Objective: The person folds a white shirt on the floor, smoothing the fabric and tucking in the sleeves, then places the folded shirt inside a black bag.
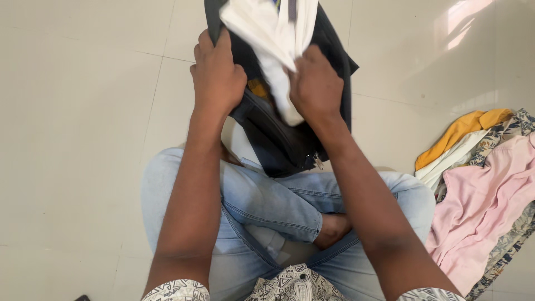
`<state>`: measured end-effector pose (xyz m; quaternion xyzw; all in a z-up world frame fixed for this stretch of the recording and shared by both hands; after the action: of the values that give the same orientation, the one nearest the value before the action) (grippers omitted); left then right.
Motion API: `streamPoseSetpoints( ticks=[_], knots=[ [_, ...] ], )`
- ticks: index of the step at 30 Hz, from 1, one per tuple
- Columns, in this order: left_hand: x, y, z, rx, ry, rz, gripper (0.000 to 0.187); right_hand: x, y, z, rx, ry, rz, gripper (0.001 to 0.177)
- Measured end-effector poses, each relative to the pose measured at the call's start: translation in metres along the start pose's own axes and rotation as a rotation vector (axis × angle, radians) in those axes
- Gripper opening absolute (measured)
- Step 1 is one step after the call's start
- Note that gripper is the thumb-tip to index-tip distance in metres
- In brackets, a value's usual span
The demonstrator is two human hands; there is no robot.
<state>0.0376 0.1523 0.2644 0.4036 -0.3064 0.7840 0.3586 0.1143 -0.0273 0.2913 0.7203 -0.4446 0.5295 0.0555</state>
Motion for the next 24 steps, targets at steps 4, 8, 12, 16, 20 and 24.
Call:
streamPoseSetpoints(
  ticks=[4,8,12,16,20,24],
  knots=[
    [0.003,-0.003,-0.007,0.014,-0.022,0.01,0.075,-0.029,0.024,0.03,0.038,0.125,-0.132,0.009],
    [0.0,0.0,0.001,-0.012,-0.009,0.02,0.075,-0.072,0.028,0.056,0.02,0.213,-0.224,0.012],
    [0.003,0.001,0.005,-0.039,-0.016,0.034,0.074,-0.121,-0.004,0.059,-0.005,0.232,-0.238,0.014],
    [0.003,0.0,0.004,-0.004,-0.008,-0.016,0.075,-0.155,-0.046,0.069,-0.098,0.231,-0.268,0.022],
    [0.003,0.001,0.003,0.007,0.018,-0.051,0.075,-0.174,-0.06,0.098,-0.329,0.053,-0.41,0.046],
    [0.001,0.0,0.005,-0.005,0.015,-0.045,0.076,-0.164,-0.055,0.087,-0.185,0.012,-0.289,0.039]
  ],
)
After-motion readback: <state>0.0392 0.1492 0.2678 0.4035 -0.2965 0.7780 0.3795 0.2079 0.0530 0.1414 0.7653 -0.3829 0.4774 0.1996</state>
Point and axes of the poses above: each hand's wrist, its own y-axis away from the middle knuckle, its own x-axis out of the back of the hand, z = x × y, the point moved 10 cm from there along -y, towards the middle knuckle, and after that the axes turned 6 degrees about -y, right-handed, at the moved point
